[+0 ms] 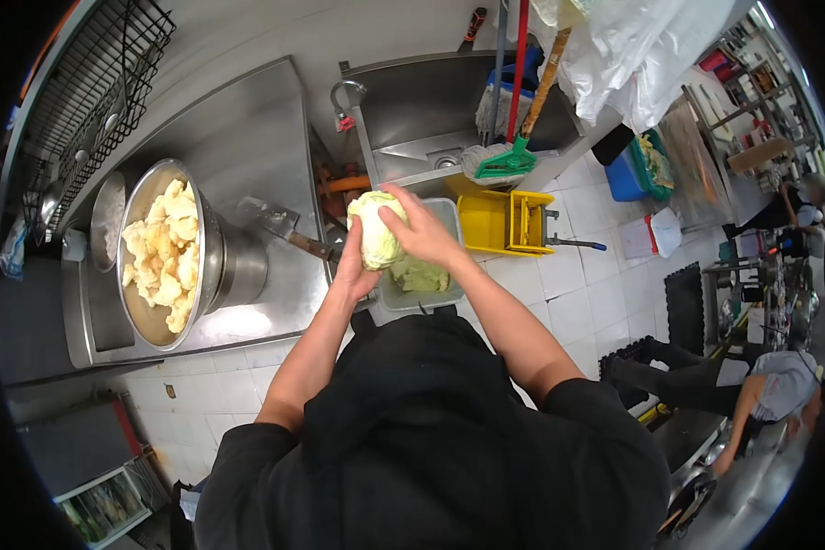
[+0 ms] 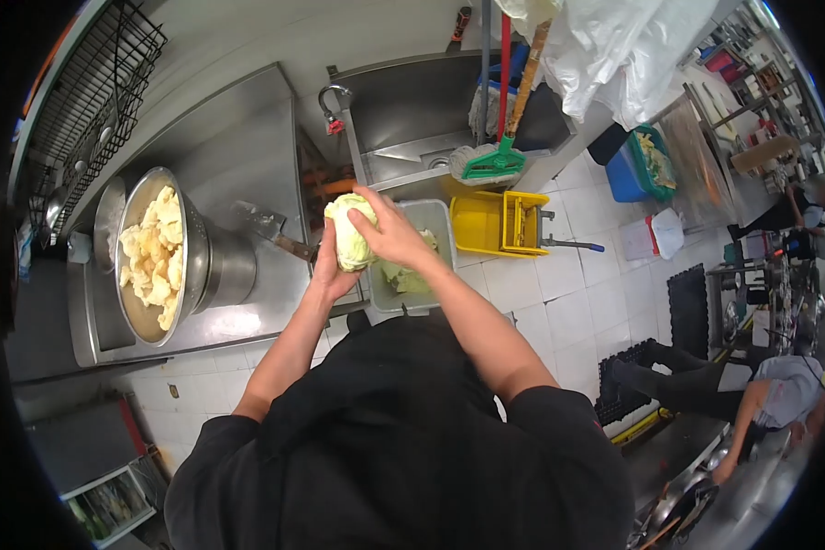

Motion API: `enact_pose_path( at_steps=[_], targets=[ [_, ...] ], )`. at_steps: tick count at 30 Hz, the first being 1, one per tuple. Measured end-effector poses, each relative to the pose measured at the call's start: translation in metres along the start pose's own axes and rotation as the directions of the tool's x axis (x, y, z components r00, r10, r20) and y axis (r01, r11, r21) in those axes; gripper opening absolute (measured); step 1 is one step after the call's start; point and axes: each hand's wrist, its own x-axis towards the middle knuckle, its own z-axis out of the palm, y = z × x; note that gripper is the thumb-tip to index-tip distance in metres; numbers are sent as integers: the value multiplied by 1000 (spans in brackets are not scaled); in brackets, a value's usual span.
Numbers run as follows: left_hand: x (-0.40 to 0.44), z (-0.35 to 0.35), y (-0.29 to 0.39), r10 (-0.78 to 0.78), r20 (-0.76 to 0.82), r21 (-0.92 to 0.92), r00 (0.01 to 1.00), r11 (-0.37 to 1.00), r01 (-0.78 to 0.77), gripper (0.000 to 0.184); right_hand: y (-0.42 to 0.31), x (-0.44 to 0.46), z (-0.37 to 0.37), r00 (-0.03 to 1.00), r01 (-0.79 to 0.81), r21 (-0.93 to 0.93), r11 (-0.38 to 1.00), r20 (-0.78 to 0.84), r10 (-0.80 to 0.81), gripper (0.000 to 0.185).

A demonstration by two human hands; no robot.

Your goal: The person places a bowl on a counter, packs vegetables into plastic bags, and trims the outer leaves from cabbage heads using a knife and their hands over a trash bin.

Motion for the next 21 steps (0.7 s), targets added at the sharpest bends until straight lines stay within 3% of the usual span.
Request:
enact_pose_path(
  at_steps=[1,2,4,5,6,8,12,13,14,16,17,18,20,21],
  targets=[
    [-3,8,5,-64,28,-74,998,995,66,60,8,4,-1,999,-45,18,999,-24,45,50],
    [-1,11,10,-67,34,-72,997,995,69,60,11,4,-5,999,-43,15,999,-31,44,50],
    [2,22,23,63,-20,260,998,964,-55,58,15,4,-16,999,-30,63,998,-25,32,44],
    [-3,29,29,117,-126,314,985,947,-72,61,16,2,-17,999,-32,63,997,-21,34,44],
    [-9,36,36,115,-132,311,985,948,-69,61,15,-1,-17,999,-35,33,999,-25,36,43],
    [-9,46,52,-6,-40,429,999,903,23,67,11,0,-18,999,-29,1,1000,-29,29,42],
    [10,37,52,-2,53,560,999,828,-28,60,6,-8,-15,997,67,-135,989,-39,-72,38],
    [5,42,48,92,14,538,996,838,-85,55,7,-7,-17,990,126,-158,979,-49,-135,37],
    [5,42,47,96,24,542,995,835,-94,55,9,-6,-17,988,133,-162,978,-55,-143,37],
    [4,41,44,35,44,362,998,931,-49,54,10,-8,-14,982,45,-201,979,-171,-80,35],
    [3,42,37,46,-22,258,999,965,-39,53,10,-10,-12,981,48,-203,978,-174,-84,35],
    [4,44,35,49,-13,261,999,964,-44,53,4,-9,-12,970,32,-146,989,-233,-66,32],
    [7,45,29,168,-2,203,986,965,-164,51,-10,-8,-11,956,24,-91,996,-289,-49,30],
    [8,48,28,190,-79,216,979,962,-169,50,-17,-9,-9,923,114,-203,973,-340,-179,27]
  ],
)
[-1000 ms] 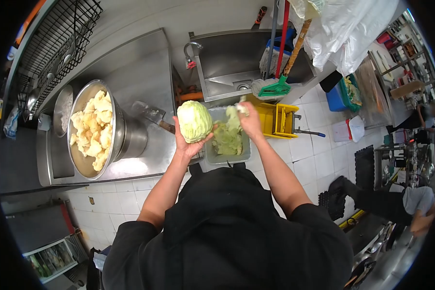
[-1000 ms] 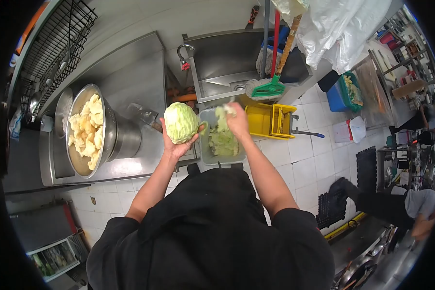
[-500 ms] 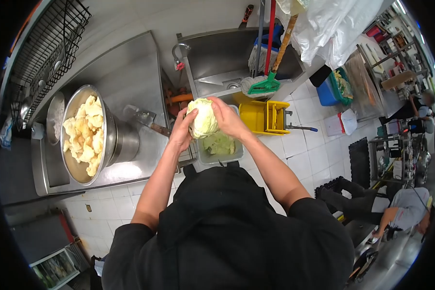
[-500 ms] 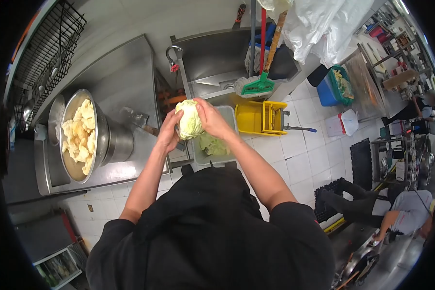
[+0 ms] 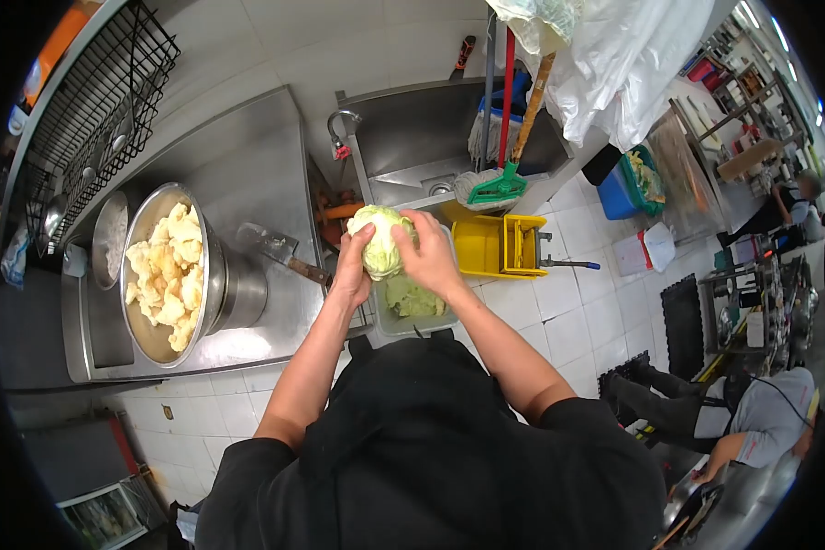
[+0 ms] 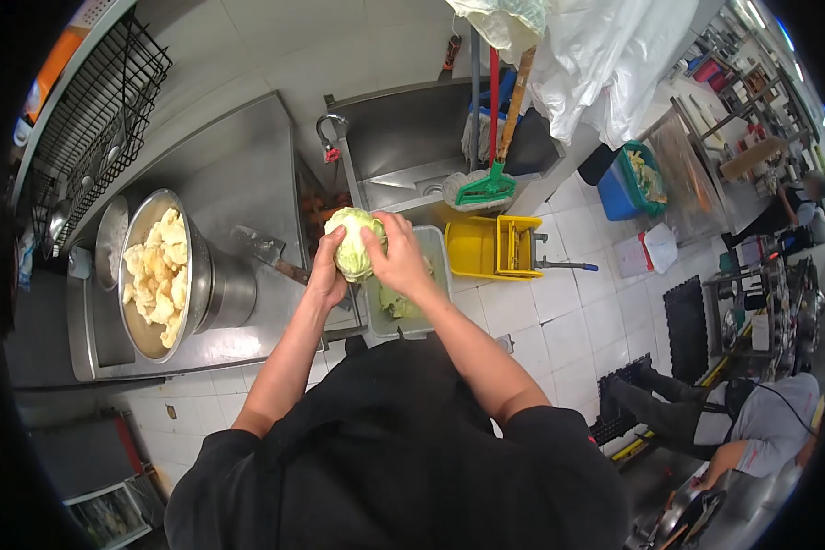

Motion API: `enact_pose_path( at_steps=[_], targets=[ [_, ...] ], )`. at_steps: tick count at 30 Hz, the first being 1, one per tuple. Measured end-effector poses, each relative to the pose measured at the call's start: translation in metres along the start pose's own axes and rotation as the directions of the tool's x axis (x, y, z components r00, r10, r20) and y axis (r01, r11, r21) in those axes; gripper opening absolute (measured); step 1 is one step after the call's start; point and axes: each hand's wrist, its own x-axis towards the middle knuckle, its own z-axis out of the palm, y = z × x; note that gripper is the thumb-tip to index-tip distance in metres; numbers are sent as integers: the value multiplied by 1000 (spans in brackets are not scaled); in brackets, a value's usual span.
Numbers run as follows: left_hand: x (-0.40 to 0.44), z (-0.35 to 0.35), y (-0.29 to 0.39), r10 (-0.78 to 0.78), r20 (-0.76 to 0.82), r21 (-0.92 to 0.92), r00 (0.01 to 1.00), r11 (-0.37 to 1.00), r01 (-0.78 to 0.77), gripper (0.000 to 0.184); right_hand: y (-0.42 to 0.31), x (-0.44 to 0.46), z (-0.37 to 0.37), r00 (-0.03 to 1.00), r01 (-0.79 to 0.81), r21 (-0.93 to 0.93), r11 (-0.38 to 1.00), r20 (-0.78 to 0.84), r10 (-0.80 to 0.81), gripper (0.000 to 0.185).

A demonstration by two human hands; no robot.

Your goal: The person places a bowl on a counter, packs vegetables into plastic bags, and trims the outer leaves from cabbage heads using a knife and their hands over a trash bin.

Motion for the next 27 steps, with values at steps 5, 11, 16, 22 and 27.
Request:
enact_pose_path(
  at_steps=[5,11,16,22,27],
  targets=[
    [-2,0,1,-6,83,-69,997,998,12,50,4,6,-4,1000,28,80,996,-8,-27,21],
    [-6,-7,1,-36,73,-215,997,975,51,54,25,6,-8,995,53,87,995,83,-60,17],
    [-14,-8,22,16,147,-336,989,941,35,55,121,-21,3,990,-107,-105,989,85,116,29],
    [-20,-2,20,111,-33,-207,993,972,-115,65,0,-2,-3,965,-232,473,850,221,141,66],
    [-37,16,30,229,-34,86,973,970,-225,67,-16,24,-16,976,-127,584,802,217,-4,72]
  ],
)
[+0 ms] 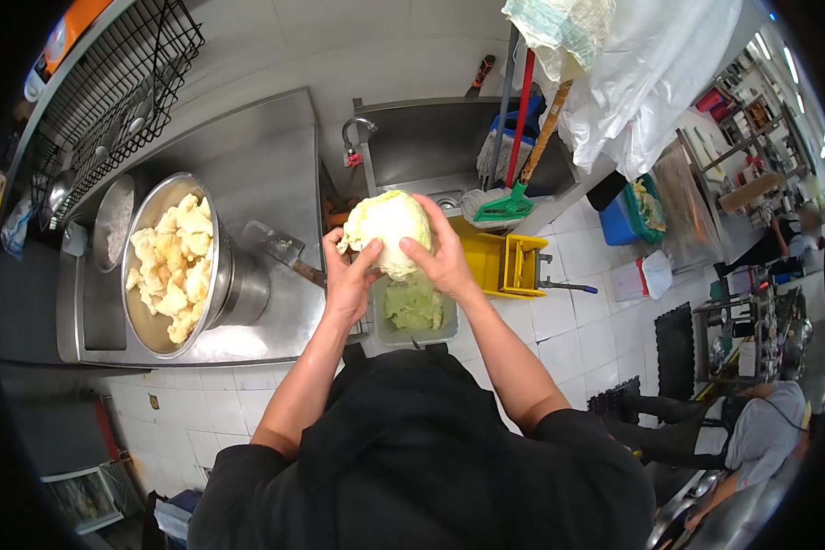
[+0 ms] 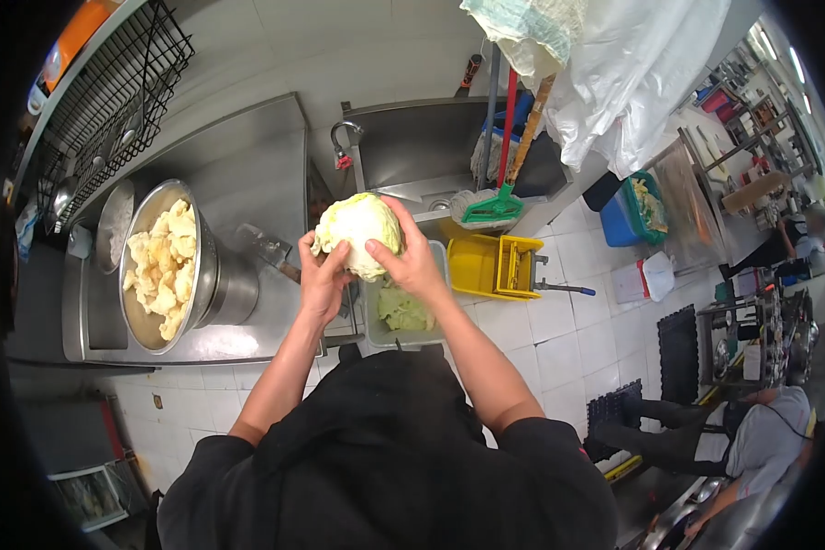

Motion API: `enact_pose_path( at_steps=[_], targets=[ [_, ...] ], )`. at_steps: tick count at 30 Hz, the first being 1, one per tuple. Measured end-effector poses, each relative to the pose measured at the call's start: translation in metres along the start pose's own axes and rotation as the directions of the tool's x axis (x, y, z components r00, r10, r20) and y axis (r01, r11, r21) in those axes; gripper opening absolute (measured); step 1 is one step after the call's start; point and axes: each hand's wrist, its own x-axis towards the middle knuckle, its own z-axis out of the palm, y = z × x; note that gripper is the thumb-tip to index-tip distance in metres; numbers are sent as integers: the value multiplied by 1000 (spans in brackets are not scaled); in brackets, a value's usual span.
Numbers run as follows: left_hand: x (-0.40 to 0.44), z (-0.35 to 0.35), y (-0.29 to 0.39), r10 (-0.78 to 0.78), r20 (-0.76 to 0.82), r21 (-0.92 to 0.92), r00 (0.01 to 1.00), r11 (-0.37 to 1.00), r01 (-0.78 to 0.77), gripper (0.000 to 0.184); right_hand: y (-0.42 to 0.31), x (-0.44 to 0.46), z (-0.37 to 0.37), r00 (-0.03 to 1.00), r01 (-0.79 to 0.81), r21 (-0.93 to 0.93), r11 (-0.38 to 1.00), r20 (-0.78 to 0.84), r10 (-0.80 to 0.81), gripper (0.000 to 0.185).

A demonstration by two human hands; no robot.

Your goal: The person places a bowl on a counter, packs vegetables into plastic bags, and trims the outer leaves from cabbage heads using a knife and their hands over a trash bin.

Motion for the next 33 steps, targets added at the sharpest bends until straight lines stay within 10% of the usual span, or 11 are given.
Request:
enact_pose_path(
  at_steps=[8,13,22,26,28,33],
  targets=[
    [7,-4,10,-93,215,-151,972,980,127,75,-13,-2,-9,991,-120,117,986,81,111,71],
    [6,8,9,35,166,-39,985,999,-29,69,-24,6,-24,933,-266,-348,899,140,331,74],
    [2,12,-5,184,130,153,974,967,-203,61,-8,-2,-9,945,-309,-429,849,-38,324,63],
    [-1,14,-1,128,83,89,988,987,-135,61,-3,-7,-15,953,-282,-342,897,10,303,64],
    [6,5,-8,72,23,0,997,997,-72,61,-11,-9,-17,887,-459,-1,889,70,457,64],
    [1,11,-3,152,4,-3,988,988,-152,63,0,-16,-6,952,-289,-155,945,59,300,71]
  ],
)
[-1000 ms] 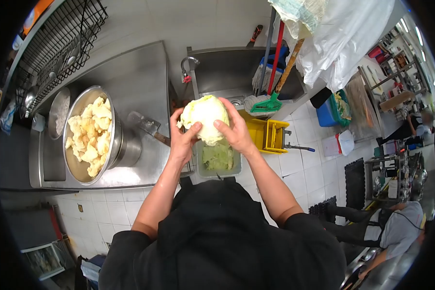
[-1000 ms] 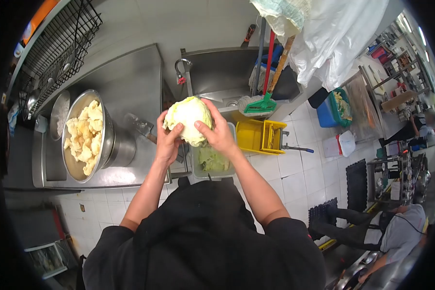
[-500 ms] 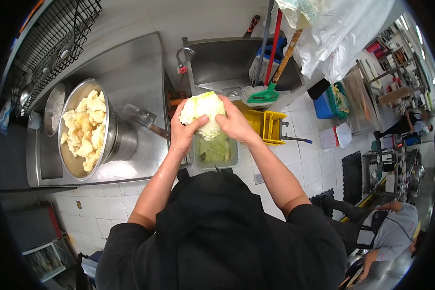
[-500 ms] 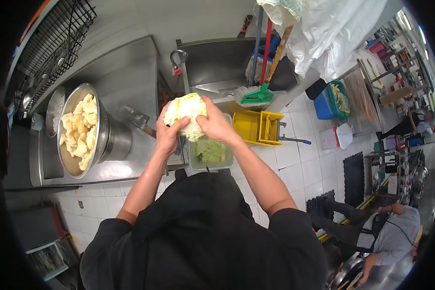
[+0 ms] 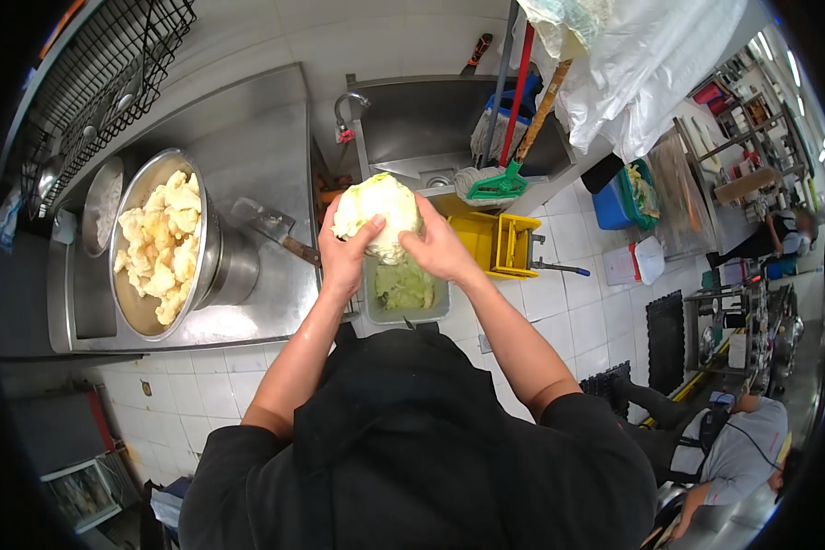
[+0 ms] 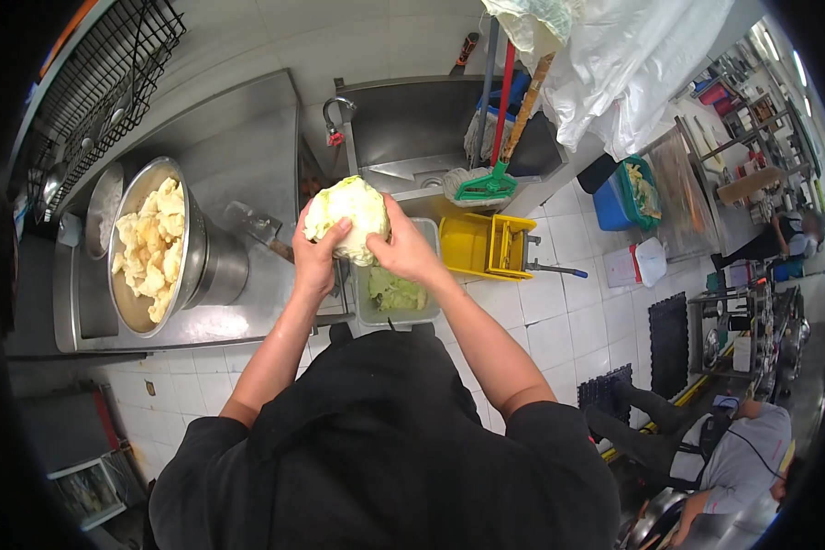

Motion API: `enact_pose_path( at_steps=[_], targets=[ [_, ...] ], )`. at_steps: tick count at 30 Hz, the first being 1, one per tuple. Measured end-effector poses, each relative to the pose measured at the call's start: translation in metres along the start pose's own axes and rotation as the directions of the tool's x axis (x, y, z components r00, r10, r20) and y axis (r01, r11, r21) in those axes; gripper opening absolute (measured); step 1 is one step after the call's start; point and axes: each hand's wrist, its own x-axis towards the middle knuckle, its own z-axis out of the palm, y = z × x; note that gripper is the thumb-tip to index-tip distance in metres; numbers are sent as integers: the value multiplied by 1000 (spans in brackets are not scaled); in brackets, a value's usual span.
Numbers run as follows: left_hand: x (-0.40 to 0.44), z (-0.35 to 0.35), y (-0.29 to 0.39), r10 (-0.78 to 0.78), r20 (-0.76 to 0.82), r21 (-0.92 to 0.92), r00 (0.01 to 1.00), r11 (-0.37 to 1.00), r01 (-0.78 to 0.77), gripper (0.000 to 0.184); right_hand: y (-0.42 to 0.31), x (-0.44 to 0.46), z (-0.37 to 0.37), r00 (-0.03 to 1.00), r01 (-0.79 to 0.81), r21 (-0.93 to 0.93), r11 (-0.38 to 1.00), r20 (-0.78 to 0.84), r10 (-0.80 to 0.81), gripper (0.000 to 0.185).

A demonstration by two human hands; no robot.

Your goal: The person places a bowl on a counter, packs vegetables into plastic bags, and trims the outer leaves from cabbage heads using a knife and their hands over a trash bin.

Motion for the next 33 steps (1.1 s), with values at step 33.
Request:
enact_pose_path(
  at_steps=[33],
  targets=[
    [20,-41,-55,-263,73,-219,962,937,273,62,37,40,-18,958,1,-159,987,-283,-46,49]
  ],
)
